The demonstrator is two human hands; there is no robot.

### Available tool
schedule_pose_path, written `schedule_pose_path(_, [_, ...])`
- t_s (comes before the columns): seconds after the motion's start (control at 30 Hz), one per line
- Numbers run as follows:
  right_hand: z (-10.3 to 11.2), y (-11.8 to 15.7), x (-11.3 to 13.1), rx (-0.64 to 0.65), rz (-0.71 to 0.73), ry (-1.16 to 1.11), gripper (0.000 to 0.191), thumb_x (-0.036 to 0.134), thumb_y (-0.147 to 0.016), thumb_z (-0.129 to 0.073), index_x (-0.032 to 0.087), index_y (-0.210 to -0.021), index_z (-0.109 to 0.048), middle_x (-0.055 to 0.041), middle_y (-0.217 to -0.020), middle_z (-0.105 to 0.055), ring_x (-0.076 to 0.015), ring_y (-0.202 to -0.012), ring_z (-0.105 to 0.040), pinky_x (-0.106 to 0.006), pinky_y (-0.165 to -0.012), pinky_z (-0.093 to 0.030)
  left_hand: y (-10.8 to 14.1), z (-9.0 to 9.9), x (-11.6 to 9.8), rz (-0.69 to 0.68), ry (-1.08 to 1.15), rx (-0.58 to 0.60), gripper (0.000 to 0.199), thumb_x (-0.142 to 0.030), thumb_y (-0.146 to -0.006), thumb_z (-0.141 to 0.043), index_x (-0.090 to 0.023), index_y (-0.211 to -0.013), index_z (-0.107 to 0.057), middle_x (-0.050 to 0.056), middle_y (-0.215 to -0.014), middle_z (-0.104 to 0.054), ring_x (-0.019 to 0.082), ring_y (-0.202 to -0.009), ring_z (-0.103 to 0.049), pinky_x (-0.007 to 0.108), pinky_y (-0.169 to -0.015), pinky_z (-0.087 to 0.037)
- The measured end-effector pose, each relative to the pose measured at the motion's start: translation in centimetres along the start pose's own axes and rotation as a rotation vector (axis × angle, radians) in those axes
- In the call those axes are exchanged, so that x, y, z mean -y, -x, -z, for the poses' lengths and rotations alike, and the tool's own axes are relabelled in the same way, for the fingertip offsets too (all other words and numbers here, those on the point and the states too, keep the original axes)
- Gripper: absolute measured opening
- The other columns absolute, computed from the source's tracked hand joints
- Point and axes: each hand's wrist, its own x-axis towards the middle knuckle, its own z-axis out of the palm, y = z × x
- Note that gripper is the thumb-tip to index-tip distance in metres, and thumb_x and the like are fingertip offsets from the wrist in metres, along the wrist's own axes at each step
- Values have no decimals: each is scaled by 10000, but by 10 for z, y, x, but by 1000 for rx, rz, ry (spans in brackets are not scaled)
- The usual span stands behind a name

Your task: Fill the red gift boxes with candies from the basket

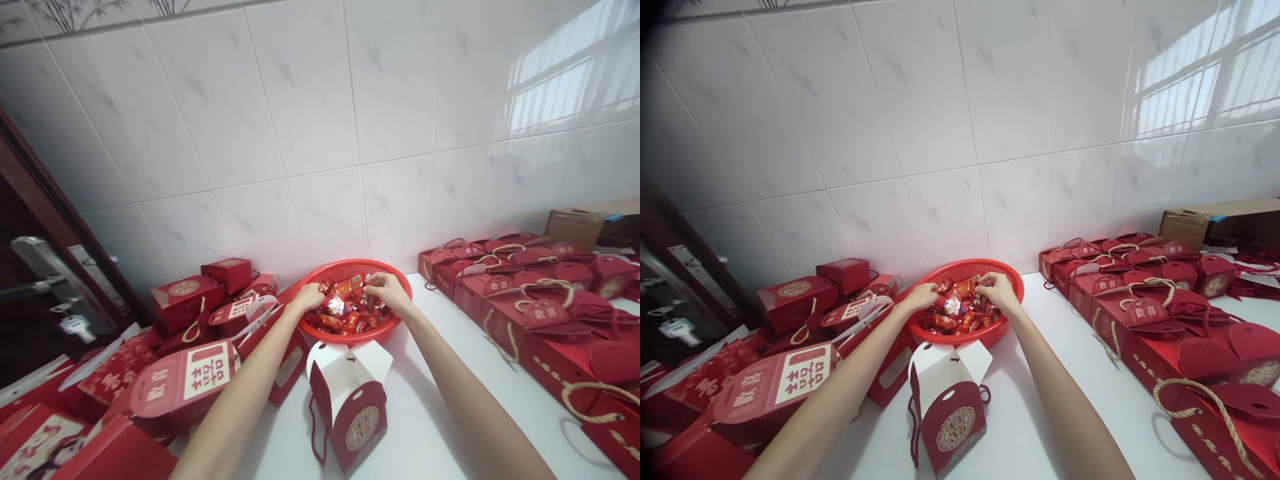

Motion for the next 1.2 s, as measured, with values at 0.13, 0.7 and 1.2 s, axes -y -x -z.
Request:
schedule_pose_path(0.13, [1, 2, 2, -19, 5, 7, 178, 192, -609, -695, 179, -773, -628, 27, -569, -617, -118, -494, -553, -226, -465, -395, -6, -14, 0, 40, -13, 25, 418, -87, -447, -723, -203, -848, -713, 134, -1076, -733, 338, -1036, -657, 283, -735, -465])
schedule_pose_path(0.7, [4, 2, 5, 44, 35, -26, 184, 149, -549, -726, 154, -732, -710, -14, -715, -701, -160, -704, -631, -274, -660, -495, 6, -14, -14, -143, 725, 11, 620, -198, -714, -759, -169, -1306, -577, 81, -1026, -734, 198, -873, -707, 305, -754, -573])
schedule_pose_path(1.2, [3, 7, 14, 41, -61, -130, 140, 253, -541, -723, 177, -625, -641, 5, -641, -656, -148, -630, -594, -270, -609, -453, 16, -8, -18, -325, 811, 27, 246, -317, -658, -749, -144, -822, -689, 96, -1083, -732, 238, -945, -682, 346, -829, -541])
